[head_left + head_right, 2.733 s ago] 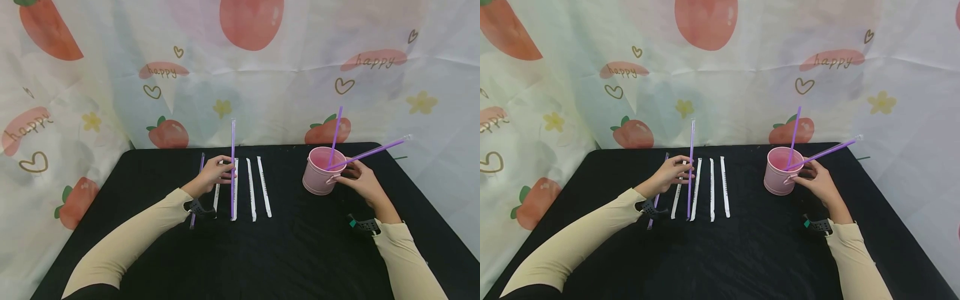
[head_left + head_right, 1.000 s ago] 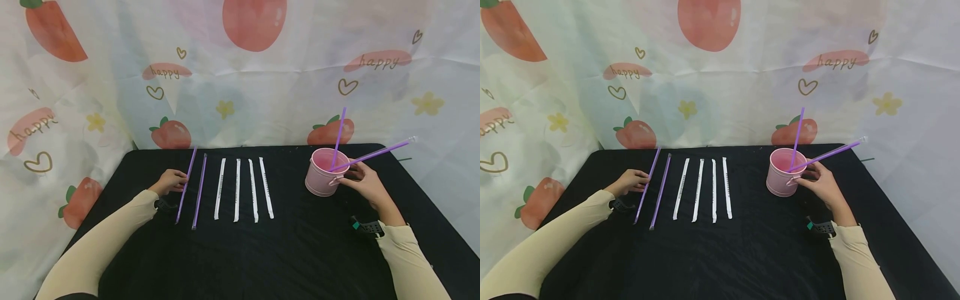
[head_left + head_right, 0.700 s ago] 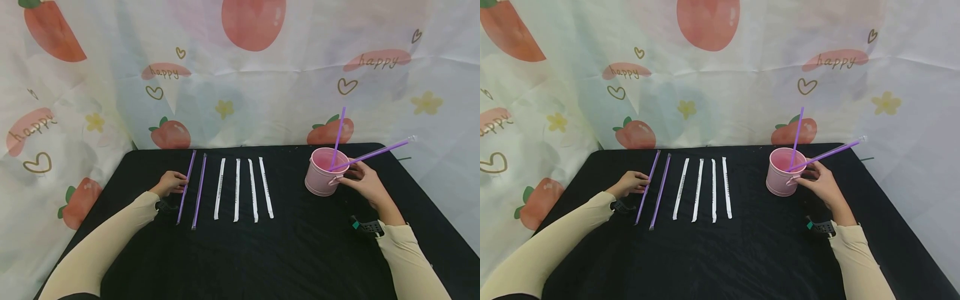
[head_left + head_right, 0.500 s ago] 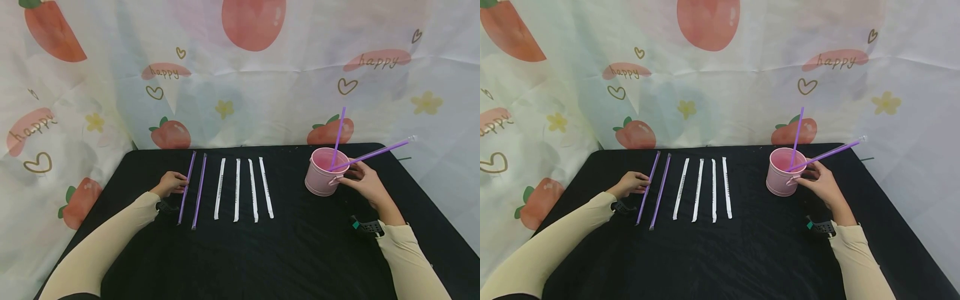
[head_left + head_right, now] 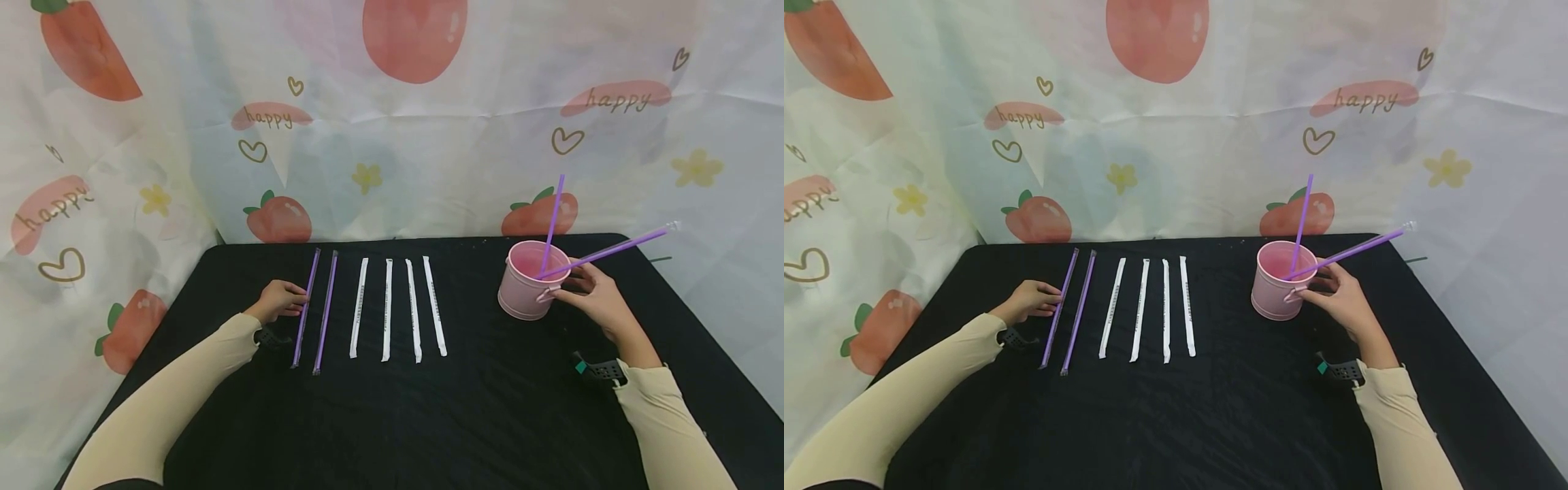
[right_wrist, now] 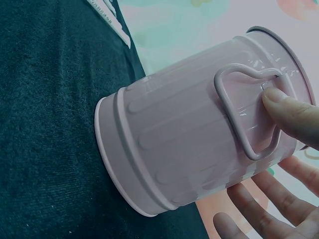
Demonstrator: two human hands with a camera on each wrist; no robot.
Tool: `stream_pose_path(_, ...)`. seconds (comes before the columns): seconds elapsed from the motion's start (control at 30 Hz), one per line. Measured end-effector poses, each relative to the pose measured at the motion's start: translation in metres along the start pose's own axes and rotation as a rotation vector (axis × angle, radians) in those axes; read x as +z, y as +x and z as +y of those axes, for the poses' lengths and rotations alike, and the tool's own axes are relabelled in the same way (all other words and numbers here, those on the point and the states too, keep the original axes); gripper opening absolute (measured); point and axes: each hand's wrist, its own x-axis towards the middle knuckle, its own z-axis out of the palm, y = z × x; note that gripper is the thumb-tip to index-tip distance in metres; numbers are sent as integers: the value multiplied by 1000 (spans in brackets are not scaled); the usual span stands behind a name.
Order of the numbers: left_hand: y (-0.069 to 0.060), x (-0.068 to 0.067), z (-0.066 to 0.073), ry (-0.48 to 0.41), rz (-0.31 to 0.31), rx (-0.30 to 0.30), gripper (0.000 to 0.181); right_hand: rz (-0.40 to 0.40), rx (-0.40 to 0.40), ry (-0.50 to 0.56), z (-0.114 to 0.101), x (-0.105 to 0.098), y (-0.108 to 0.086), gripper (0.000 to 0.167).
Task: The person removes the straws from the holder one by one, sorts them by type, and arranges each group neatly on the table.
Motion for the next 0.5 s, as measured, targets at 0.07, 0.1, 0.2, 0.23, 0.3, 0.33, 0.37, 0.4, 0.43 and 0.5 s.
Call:
stream_pose_path(0.07, 0, -2, 0, -8, -18, 9, 24, 1, 4, -6, 0, 0, 0, 56)
stream_pose_path(0.1, -1, -2, 1, -7, -17, 6, 25, 1, 6, -10, 0, 0, 0, 56)
stream_pose_path(0.2, -8, -2, 8, 20, 0, -18, 29, 0, 7, -12, 0, 0, 0, 57)
stream_pose_path(0.23, -11, -2, 10, 31, 2, -26, 31, -1, 7, -11, 0, 0, 0, 57)
stream_pose_path(0.3, -15, -3, 14, 37, -7, -35, 32, -2, 5, -10, 0, 0, 0, 57)
stream_pose_path(0.33, -17, -4, 15, 41, -19, -38, 33, -2, 5, -10, 0, 0, 0, 57)
stream_pose_path(0.37, -17, -5, 15, 40, -30, -42, 33, -3, 5, -10, -1, 0, -1, 57)
stream_pose_path(0.4, -17, -7, 16, 46, -44, -43, 34, -2, 3, -6, -1, 0, -1, 56)
stream_pose_path(0.43, -17, -8, 16, 51, -55, -47, 34, -1, 3, -5, -1, 0, -1, 56)
stream_pose_path(0.5, -15, -10, 16, 67, -73, -53, 34, 1, 3, -3, 0, 0, -1, 57)
